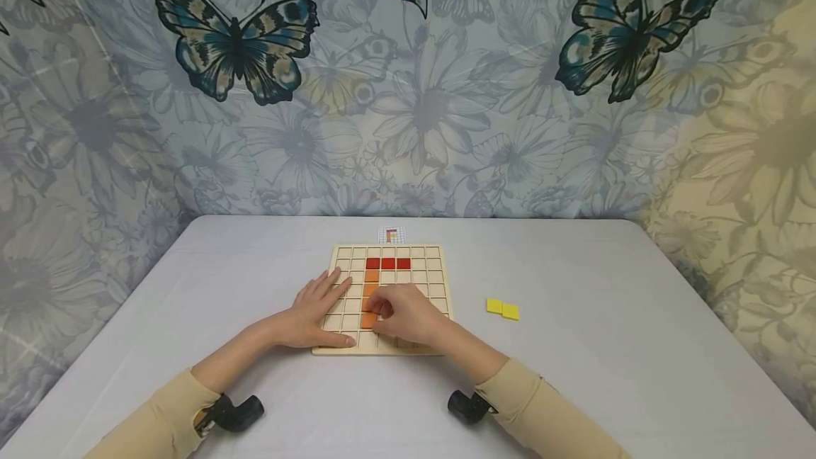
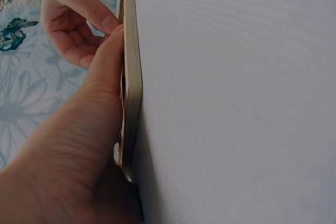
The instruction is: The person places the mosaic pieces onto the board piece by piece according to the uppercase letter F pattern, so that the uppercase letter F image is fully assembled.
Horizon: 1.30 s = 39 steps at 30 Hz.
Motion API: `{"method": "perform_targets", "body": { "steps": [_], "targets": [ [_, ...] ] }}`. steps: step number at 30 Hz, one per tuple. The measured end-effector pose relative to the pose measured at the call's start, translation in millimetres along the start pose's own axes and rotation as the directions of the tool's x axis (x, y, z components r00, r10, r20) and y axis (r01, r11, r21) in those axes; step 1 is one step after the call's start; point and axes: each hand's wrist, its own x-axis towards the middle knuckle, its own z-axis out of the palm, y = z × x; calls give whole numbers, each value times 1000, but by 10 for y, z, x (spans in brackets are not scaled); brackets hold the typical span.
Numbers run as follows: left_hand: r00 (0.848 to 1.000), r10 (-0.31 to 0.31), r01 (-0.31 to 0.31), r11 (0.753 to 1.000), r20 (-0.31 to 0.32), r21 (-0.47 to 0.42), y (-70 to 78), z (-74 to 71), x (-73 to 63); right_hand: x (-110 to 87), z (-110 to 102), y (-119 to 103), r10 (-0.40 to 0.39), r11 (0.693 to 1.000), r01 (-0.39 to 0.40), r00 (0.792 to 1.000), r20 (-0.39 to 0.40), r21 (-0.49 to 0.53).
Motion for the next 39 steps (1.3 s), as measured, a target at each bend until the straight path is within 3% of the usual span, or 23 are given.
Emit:
{"method": "perform_targets", "body": {
  "steps": [6, 11, 23, 29, 39],
  "targets": [
    [1000, -1, 1, 1000, 0, 6, 2, 1, 2, -14, -5, -4, 14, 999, -14, 1000, 5, 35],
    [1000, -8, 8, 1000, 2, -2, 8, 0, -2, -70, -33, 27, 80, 993, -78, 997, -19, 85],
    [1000, -17, 17, 1000, 3, -3, -21, 15, 1, -354, -269, 275, 202, 971, -184, 973, -113, 152],
    [1000, -4, 4, 1000, -3, -11, -17, 7, -9, -552, -460, 408, 260, 962, -242, 952, -160, 123],
    [1000, -5, 5, 1000, -2, -10, -14, 15, -3, -939, -762, 664, 330, 939, -342, 923, -200, -27]
  ]
}}
